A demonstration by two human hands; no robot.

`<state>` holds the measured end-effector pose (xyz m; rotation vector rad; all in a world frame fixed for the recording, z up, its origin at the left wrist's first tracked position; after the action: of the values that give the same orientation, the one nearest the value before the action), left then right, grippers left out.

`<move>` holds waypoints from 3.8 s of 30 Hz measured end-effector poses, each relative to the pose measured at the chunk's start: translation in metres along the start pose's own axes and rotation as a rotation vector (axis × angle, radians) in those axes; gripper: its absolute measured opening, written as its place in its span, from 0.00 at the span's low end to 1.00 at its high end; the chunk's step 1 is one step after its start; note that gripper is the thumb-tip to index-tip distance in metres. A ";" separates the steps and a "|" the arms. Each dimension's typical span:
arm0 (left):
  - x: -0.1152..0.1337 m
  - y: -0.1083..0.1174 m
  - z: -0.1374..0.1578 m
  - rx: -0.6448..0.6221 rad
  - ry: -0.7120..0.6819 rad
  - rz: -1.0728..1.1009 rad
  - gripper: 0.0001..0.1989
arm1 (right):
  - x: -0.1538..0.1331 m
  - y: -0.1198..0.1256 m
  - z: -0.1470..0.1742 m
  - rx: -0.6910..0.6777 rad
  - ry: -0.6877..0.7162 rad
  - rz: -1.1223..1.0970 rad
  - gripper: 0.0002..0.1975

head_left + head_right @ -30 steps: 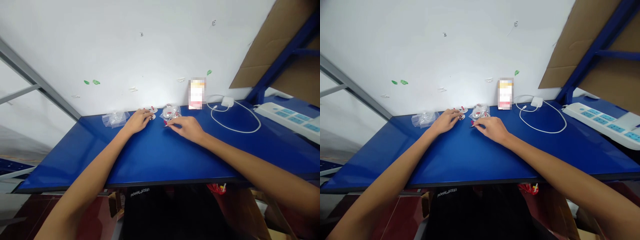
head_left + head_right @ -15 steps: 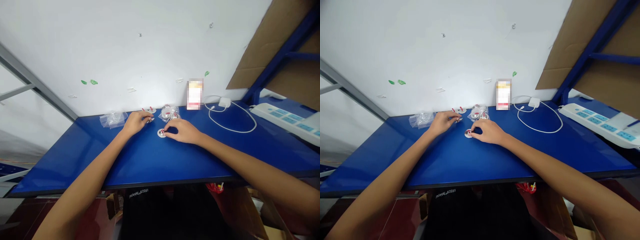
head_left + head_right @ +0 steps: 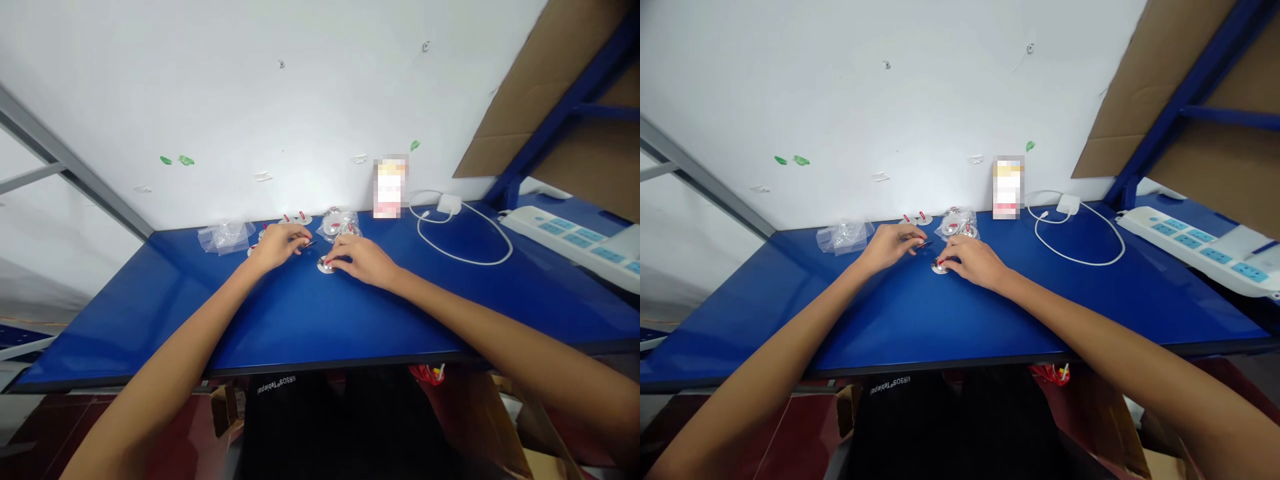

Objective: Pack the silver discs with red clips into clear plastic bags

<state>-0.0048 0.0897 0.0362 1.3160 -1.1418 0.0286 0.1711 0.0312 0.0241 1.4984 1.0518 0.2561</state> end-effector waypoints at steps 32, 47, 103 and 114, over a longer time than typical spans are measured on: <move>-0.120 0.139 0.063 0.124 0.639 -0.678 0.26 | 0.004 0.015 0.005 0.020 -0.043 -0.078 0.09; -0.112 0.172 0.078 0.400 0.572 -0.480 0.06 | 0.004 0.014 0.004 -0.014 -0.080 -0.116 0.10; 0.032 -0.002 0.014 0.352 -0.056 0.381 0.20 | 0.028 0.034 0.008 0.337 -0.097 -1.024 0.16; 0.030 -0.008 0.007 0.218 -0.071 0.544 0.19 | 0.018 0.024 0.002 0.060 0.015 -0.980 0.21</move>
<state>0.0101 0.0646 0.0488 1.1631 -1.5634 0.5206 0.1936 0.0460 0.0377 0.8801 1.6781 -0.4581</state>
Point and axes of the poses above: each hand's wrist, its own z-axis away from the middle knuckle, its own y-axis out of the back of the hand, x = y × z, the point moved 9 cm from there along -z, towards the middle knuckle, and after that the axes turned 11 degrees about -x, right-handed, at the moved point
